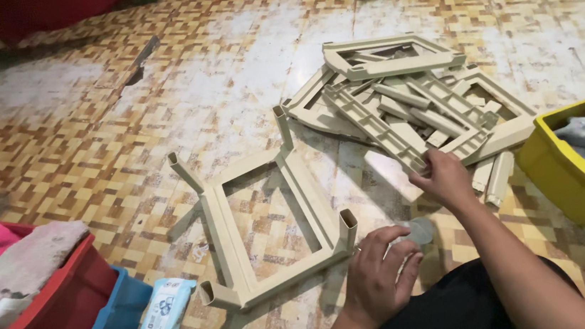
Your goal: The person assembles a beige plastic stool by inserting legs into a frame and wiping the surfaces with a cloth. They handle multiple stool parts and a cleaning cloth, working on a patterned floor with storage bins nearby.
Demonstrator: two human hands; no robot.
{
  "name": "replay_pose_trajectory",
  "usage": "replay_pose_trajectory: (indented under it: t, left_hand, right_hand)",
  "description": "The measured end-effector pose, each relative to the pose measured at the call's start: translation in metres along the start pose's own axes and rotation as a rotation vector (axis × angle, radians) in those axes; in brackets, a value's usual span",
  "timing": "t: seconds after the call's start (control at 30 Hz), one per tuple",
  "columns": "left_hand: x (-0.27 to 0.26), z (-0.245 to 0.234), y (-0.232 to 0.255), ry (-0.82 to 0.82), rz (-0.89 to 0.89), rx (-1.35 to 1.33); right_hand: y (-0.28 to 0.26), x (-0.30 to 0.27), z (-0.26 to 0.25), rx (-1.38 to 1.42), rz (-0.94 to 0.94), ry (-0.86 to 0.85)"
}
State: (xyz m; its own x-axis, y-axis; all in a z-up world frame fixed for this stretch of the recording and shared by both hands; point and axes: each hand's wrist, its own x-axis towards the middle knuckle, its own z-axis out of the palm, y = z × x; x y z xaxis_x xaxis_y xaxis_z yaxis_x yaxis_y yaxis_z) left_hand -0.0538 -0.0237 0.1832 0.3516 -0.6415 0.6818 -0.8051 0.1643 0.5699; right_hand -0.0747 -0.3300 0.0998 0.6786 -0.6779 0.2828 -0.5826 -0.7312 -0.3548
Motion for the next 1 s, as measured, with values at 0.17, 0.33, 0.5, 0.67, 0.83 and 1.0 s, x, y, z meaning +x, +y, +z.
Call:
replay_pose_trajectory:
  t: [0.17,0.33,0.5,0.67,0.83,1.0]
  left_hand:
    - [-0.008,0.023,0.011,-0.022,-0.328,-0.274]
    - [-0.012,0.040,0.010,-0.112,-0.656,-0.499]
    - [0.009,0.080,-0.003,-0.355,-1.188,-0.719]
    - [0.044,0.114,-0.022,0.027,-1.250,-1.077]
    - [0.074,0.108,-0.042,0.477,-0.968,-1.418]
    - [0.091,0.079,-0.056,0.450,-0.688,-1.383]
  right_hand:
    - [-0.010,-0.025,-0.052,0.963,0.177,0.326]
    - [0.026,-0.064,-0.117,1.553,0.152,0.589]
    - [0.059,-0.082,-0.110,2.101,0.351,0.431]
    - [0.024,-0.099,-0.063,2.617,0.500,0.139]
    - [0.006,-0.110,-0.054,2.537,0.406,-0.010]
    - [0.023,-0.108,0.029,1.097,0.422,-0.215]
